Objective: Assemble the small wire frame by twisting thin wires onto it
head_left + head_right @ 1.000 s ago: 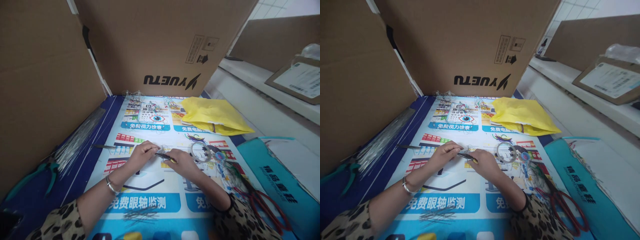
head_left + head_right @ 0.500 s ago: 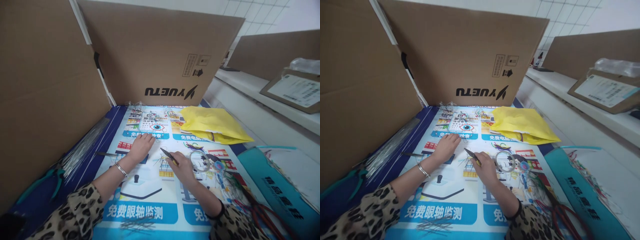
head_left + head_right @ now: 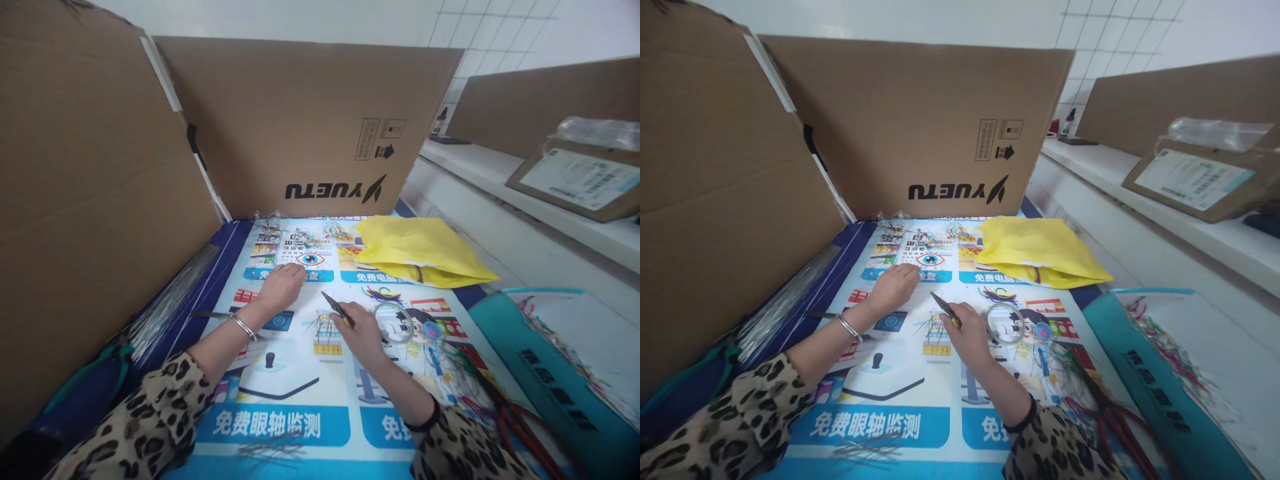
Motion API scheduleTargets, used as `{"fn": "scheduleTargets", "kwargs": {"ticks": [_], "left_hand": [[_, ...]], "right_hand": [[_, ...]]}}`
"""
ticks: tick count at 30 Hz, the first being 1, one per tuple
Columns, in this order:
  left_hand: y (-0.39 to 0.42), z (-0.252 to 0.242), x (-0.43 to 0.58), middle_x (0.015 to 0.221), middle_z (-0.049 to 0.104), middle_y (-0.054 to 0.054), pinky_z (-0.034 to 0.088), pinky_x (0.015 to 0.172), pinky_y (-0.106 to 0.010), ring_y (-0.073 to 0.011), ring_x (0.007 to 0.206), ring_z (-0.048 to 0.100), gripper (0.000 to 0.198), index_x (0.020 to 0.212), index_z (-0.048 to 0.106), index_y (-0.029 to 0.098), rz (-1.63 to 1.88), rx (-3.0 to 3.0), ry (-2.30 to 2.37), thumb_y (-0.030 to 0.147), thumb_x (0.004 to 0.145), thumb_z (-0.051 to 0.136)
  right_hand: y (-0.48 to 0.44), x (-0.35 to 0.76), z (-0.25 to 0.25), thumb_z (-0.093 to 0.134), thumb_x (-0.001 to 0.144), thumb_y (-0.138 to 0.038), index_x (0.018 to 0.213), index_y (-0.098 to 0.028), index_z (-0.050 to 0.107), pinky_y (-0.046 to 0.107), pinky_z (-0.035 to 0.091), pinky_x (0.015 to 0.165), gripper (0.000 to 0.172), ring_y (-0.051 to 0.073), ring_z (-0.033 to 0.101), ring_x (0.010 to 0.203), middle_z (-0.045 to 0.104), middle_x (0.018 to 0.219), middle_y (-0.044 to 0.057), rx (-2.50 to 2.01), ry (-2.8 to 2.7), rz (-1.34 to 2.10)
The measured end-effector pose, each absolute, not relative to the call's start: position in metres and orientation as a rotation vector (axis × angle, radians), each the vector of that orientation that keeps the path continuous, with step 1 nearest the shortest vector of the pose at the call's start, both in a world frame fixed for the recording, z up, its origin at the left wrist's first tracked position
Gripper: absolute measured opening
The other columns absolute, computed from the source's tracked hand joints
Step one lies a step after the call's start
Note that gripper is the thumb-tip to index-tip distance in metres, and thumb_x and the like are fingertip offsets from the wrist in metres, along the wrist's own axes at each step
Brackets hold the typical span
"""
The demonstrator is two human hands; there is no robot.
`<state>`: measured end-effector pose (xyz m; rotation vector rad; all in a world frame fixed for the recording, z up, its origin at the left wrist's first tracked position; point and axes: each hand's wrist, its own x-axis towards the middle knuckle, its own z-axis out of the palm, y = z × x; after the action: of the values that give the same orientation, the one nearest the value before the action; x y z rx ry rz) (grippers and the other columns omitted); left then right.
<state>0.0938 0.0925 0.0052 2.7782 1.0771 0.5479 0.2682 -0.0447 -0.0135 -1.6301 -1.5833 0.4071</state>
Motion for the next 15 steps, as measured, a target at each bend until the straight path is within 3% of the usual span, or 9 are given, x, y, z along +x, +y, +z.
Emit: {"fn": "scheduleTargets", "kwargs": {"ticks": [7,11,15], "left_hand": [[0.098,0.009,0.097,0.076,0.062,-0.002,0.042,0.070,-0.029,-0.0186,0.075,0.059,0.014,0.084,0.049,0.020,0.722,2.206,1.104,0.033,0.087,0.043],[0.095,0.015,0.097,0.087,0.064,-0.003,0.047,0.069,-0.028,-0.0154,0.078,0.063,0.021,0.080,0.038,0.020,0.820,1.821,0.980,0.040,0.088,0.036],[0.080,0.021,0.089,0.098,0.065,-0.009,0.051,0.072,-0.033,-0.0177,0.086,0.067,0.024,0.080,0.032,0.020,0.845,1.523,0.855,0.043,0.088,0.035]], "right_hand": [[-0.043,0.270,-0.017,0.052,0.082,-0.032,0.088,-0.021,0.063,0.027,0.043,0.064,0.017,0.016,0.055,0.069,0.058,0.073,0.001,-1.610,-1.569,0.401],[-0.043,0.270,-0.017,0.052,0.082,-0.033,0.089,-0.021,0.063,0.027,0.043,0.063,0.017,0.016,0.054,0.067,0.057,0.072,0.001,-1.605,-1.555,0.394],[-0.043,0.270,-0.017,0.052,0.083,-0.032,0.089,-0.021,0.063,0.027,0.043,0.064,0.017,0.016,0.055,0.068,0.058,0.073,0.001,-1.590,-1.549,0.388]]}}
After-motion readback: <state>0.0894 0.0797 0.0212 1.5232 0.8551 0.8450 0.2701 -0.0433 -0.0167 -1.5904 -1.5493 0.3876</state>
